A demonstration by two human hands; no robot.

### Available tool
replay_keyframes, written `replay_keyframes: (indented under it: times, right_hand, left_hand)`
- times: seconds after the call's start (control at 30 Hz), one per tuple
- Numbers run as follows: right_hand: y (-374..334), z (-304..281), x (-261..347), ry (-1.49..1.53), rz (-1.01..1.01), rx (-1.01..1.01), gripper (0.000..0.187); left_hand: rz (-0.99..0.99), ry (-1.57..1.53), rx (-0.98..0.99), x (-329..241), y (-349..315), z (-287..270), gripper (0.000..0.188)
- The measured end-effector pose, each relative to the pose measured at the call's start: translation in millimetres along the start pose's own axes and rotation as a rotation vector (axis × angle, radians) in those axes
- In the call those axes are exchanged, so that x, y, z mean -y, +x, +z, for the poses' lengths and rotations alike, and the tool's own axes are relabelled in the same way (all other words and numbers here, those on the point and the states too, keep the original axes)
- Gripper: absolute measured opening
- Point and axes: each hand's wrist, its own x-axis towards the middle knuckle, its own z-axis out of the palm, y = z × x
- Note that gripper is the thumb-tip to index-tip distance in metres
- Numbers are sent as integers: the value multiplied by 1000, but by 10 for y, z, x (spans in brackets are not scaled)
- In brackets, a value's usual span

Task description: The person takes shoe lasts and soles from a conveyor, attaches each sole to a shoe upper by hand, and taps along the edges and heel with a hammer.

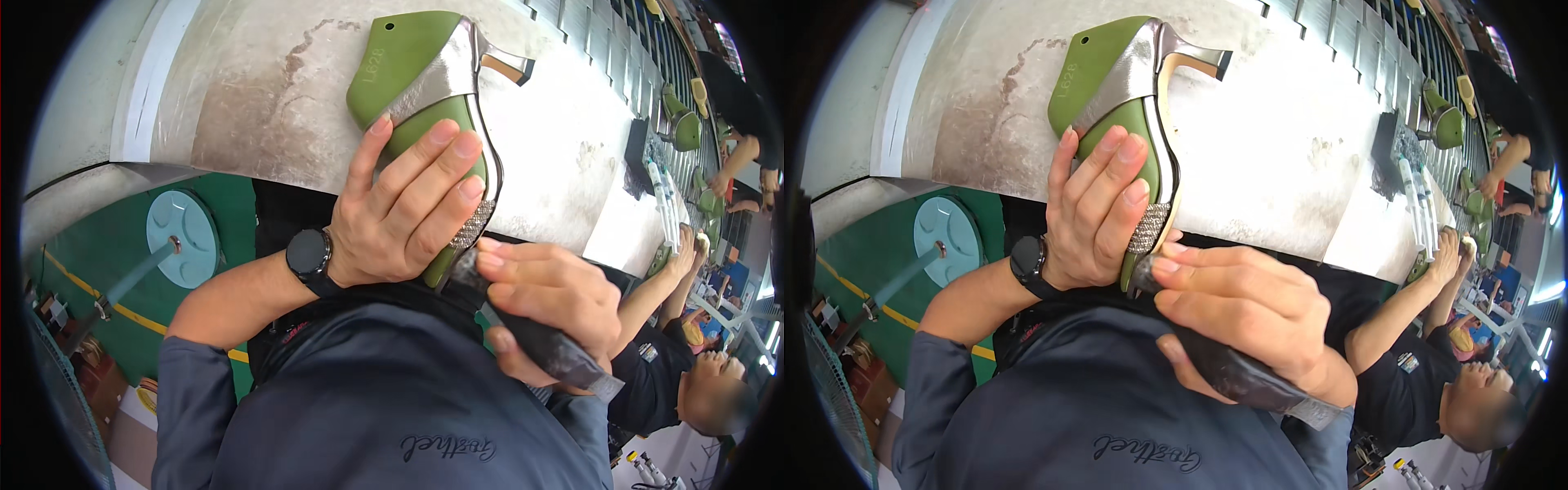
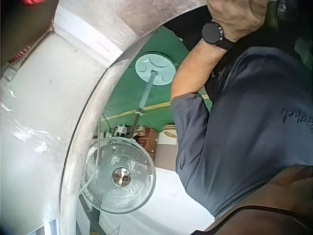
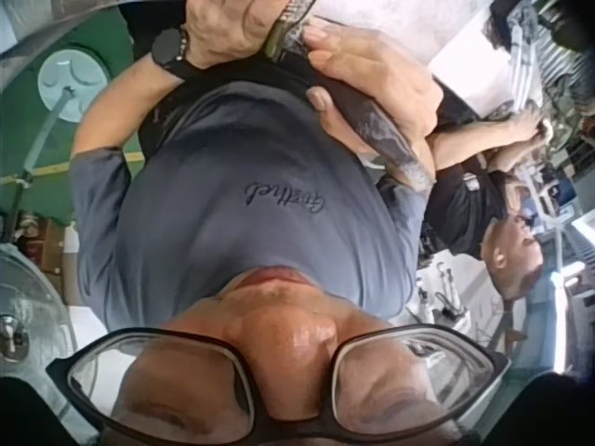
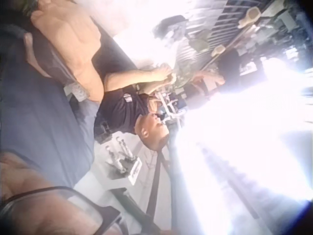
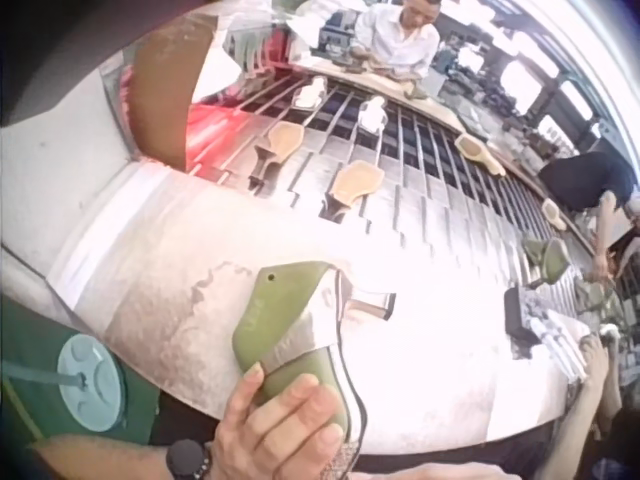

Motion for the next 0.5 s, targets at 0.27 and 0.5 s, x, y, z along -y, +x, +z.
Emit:
replay_keyframes:
  times: [0.27,0.5]
  right_hand:
    - [-268,69,84,307,196,-23,30]
    - [-170,-71,207,86,480,-462,34]
  left_hand:
    - [64,5,44,31,-21,-24,49]
    - [3,-45,-26,-15,-16,11,34]
